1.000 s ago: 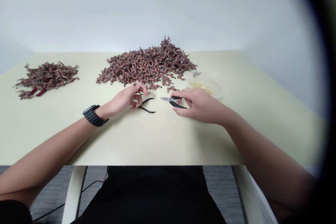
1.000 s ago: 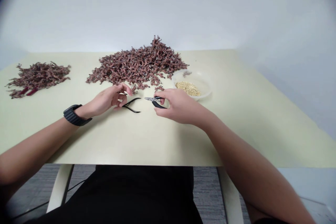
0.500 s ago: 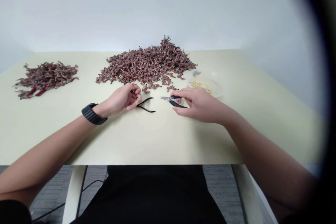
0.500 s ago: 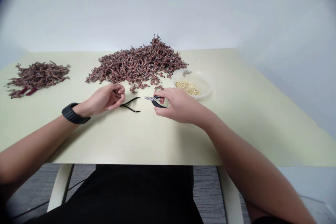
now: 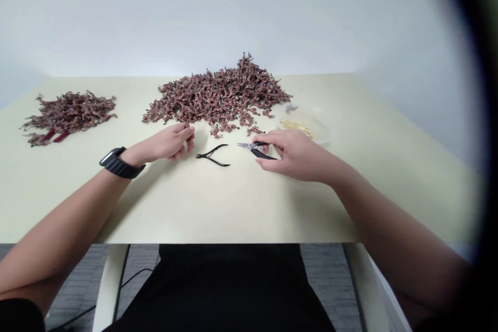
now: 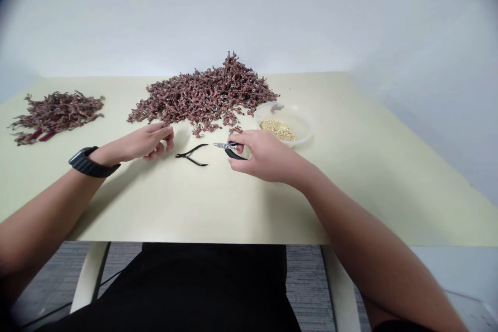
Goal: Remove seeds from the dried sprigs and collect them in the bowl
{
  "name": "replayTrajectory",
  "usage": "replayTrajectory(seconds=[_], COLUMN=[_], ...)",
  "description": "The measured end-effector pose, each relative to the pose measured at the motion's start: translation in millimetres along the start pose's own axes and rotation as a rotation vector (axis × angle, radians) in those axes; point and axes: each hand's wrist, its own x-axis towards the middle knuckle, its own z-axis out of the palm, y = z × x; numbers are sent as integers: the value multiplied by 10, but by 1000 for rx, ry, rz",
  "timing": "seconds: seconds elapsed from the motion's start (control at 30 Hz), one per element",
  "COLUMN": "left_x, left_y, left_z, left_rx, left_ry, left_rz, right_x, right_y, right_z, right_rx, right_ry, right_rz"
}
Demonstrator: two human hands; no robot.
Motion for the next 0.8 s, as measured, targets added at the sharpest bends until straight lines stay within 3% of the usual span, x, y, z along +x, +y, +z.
replayTrajectory(seconds=[0.1, 0.2, 0.43, 0.57, 0.8], left_x=[39, 73, -5, -42, -86], left_y=[-71, -104, 11, 51, 112], left_z=[-85, -59, 260, 378, 434], left_rx=[230, 244, -258, -328, -256], left_ry=[131, 205, -219, -263, -259], left_rz=[34, 187, 287, 303, 314], right_x=[-2, 1, 6, -5, -9], right_y=[-3, -13, -65, -102, -213], right_z=[0, -2, -5, 5, 30], right_rx=[9, 8, 10, 15, 22], right_ry=[4, 7, 66, 119, 121], right_rz=[6, 8, -32, -71, -123])
